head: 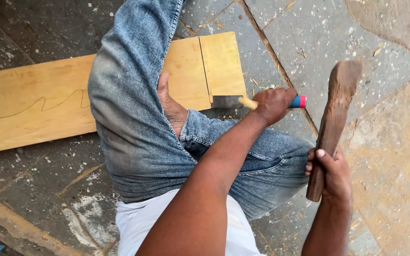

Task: The person is using a chisel and a wooden mallet to carve or shape a piece of wood while sitting on the floor.

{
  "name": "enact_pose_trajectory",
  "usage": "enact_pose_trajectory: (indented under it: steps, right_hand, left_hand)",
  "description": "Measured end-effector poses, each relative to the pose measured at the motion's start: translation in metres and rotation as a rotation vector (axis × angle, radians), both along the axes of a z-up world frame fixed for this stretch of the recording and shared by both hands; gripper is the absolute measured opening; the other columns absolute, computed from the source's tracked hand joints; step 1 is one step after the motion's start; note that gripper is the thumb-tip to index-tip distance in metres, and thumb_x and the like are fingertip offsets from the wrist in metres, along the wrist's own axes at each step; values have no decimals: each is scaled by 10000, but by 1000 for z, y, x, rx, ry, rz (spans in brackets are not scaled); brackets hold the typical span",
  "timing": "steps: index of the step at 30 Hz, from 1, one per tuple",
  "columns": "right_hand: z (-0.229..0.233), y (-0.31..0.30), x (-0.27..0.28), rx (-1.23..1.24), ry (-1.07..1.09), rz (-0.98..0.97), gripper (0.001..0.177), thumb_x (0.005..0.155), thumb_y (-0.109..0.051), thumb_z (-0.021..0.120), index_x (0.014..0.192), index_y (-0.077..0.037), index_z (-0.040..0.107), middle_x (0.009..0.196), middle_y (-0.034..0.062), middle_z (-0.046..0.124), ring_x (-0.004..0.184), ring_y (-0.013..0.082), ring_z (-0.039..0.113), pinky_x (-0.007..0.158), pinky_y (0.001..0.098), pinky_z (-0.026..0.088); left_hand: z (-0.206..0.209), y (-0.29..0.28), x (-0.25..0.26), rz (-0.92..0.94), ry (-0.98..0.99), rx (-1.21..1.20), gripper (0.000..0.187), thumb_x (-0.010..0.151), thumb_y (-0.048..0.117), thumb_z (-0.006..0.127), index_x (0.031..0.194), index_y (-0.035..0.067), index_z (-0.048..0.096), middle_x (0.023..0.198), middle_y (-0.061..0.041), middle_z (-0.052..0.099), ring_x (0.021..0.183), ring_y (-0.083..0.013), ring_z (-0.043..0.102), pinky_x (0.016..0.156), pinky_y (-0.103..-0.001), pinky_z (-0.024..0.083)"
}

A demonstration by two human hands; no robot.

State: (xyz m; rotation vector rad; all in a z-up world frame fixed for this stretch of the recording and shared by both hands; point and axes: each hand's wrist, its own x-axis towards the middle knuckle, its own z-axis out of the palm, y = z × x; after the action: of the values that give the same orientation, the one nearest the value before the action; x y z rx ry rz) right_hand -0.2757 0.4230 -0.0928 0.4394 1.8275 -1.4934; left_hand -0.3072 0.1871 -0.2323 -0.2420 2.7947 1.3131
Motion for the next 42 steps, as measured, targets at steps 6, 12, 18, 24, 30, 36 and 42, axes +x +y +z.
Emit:
enact_pose_trajectory:
  steps: [6,12,18,24,30,36,42]
  right_hand:
    - [10,-17,10,-10,13,-70,386,921,-225,692,1189,-33,491,882,90,627,646,163,609,563,315,547]
    - [25,2,-6,-86,202,-301,476,913,-230,712,1293,-9,528,929,90,630,703,165,621,627,309,548]
    - [9,-27,7,101,83,-92,352,912,-224,716,1093,-12,500,818,86,594,631,181,598,587,341,545]
    - [0,-5,17,-28,-21,83,336,906,-265,705,1055,-14,539,807,73,598,603,163,597,509,314,517]
    - [1,-7,25,-133,-7,-127,397,924,-335,726,1055,0,556,879,97,599,658,174,596,535,312,517]
    - [-2,-4,32,-250,11,-209,505,952,-318,745,1244,23,512,934,110,587,701,187,585,565,319,504]
    - [-6,-6,27,-284,27,-277,626,935,-293,752,1388,33,467,932,119,582,695,191,577,563,316,500]
  left_hand:
    - [16,-9,0,-6,-11,32,274,871,367,742,976,146,619,803,-89,726,729,-307,753,578,-500,585]
    - [11,-7,2,-6,-12,34,281,834,325,768,1008,164,616,820,-77,731,734,-301,753,567,-499,584]
    - [3,-5,1,-17,-29,29,211,877,283,715,1018,161,615,812,-82,728,736,-306,757,580,-510,586]
    - [8,-5,3,25,23,3,137,923,267,630,992,149,620,810,-110,729,731,-337,749,577,-519,585]
    - [9,15,16,-70,84,57,98,955,188,534,1006,158,613,812,-121,728,731,-343,749,608,-535,582]
    - [9,-7,-26,12,134,66,63,947,201,550,947,159,597,790,-113,728,744,-361,745,605,-542,576]
    - [8,-29,-36,66,78,7,186,894,278,687,961,138,584,739,-102,713,698,-332,748,574,-519,577]
